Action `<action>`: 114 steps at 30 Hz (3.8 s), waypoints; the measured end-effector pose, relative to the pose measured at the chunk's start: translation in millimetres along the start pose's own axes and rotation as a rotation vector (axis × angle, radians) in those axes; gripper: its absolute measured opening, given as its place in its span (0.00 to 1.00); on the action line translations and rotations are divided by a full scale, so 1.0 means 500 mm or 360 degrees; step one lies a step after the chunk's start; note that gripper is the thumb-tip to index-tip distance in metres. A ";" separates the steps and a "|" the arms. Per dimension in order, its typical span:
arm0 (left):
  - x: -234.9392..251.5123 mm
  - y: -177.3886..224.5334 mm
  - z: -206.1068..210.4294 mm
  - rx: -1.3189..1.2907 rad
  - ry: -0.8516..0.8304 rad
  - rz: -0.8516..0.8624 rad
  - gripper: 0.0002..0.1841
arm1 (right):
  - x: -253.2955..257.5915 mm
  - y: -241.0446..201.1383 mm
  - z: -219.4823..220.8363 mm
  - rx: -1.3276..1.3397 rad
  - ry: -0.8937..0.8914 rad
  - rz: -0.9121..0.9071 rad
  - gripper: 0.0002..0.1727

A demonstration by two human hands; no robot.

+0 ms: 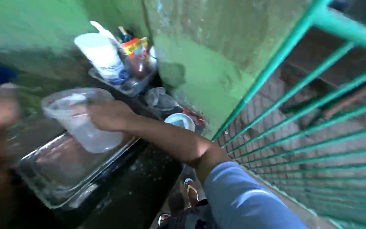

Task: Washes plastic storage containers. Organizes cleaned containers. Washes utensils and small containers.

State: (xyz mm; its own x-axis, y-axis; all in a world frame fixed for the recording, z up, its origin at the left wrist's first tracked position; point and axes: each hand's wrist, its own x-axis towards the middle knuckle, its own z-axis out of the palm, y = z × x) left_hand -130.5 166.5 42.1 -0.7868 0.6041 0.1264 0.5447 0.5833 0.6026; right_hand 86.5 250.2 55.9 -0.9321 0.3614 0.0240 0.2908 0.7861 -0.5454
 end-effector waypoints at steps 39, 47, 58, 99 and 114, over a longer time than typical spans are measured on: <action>-0.584 -0.559 -0.347 0.0346 0.0079 -0.0660 0.25 | 0.280 -0.195 0.058 -0.0807 -0.0353 -0.0440 0.23; -0.431 -0.505 -0.357 0.0276 -0.0124 -0.0377 0.18 | 0.264 -0.367 0.101 -0.1095 -0.0698 -0.0612 0.21; -0.189 -0.434 -0.334 0.0085 -0.0348 -0.0142 0.18 | 0.382 -0.645 0.203 -0.1610 -0.0930 -0.1242 0.11; -0.314 -0.424 -0.387 0.0914 -0.0495 -0.0784 0.22 | 0.129 -0.224 0.036 -0.1177 -0.0539 -0.0366 0.18; -0.341 -0.143 -0.026 0.0682 -0.1047 -0.0305 0.20 | 0.165 -0.127 0.069 -0.0937 -0.0192 -0.0232 0.22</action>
State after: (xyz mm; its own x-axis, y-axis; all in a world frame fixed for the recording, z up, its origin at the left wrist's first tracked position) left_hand -39.3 14.6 -12.2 -0.6184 0.5903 -0.5188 0.5865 0.7861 0.1952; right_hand -16.4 212.9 63.7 -0.9790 0.1974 -0.0504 0.1971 0.9803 0.0109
